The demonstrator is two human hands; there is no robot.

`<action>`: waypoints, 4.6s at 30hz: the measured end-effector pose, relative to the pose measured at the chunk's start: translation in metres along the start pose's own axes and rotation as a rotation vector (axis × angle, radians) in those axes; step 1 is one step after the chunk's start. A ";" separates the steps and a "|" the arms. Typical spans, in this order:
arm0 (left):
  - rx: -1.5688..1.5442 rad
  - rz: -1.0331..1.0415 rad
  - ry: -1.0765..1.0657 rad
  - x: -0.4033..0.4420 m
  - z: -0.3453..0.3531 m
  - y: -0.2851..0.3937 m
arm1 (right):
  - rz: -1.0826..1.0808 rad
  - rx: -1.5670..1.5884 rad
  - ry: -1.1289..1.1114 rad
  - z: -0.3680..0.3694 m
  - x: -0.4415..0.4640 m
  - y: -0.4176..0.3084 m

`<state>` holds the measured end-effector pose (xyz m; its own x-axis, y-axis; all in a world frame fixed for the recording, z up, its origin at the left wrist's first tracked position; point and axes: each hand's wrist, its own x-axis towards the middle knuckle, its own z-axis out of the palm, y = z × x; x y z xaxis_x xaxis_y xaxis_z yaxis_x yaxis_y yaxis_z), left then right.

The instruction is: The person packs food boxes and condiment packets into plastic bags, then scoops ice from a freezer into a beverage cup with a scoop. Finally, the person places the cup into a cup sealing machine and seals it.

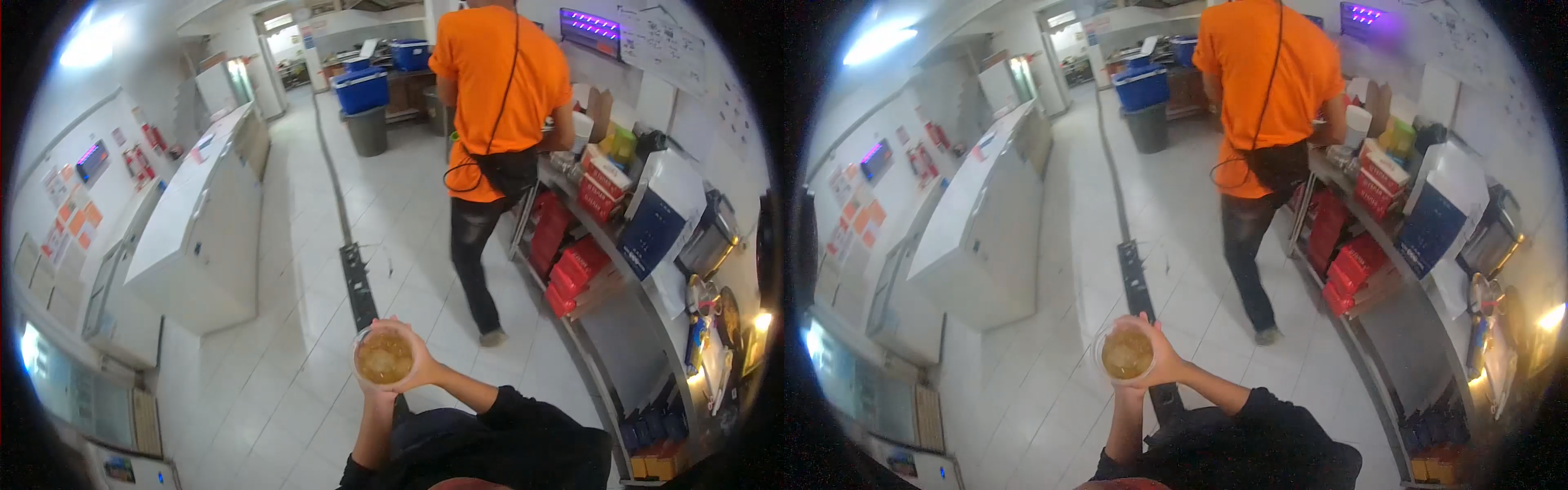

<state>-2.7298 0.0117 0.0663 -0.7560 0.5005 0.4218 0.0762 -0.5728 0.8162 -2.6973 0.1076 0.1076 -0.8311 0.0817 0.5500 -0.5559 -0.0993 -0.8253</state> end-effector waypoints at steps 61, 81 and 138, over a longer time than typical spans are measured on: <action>0.141 0.014 -0.684 1.330 0.197 -0.739 | 0.215 -0.494 0.622 -1.156 0.768 0.366; 0.469 -0.089 0.016 1.248 0.063 -0.656 | 0.441 -0.214 0.016 -1.065 0.849 0.450; 1.441 -0.732 0.304 0.901 -1.113 0.208 | 0.160 -0.152 -0.162 0.151 1.164 0.901</action>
<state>-4.1184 -0.3790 0.1771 -0.9802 0.1387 -0.1416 0.0408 0.8400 0.5411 -4.1672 -0.0364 0.0238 -0.9062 -0.0836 0.4145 -0.4194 0.0525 -0.9063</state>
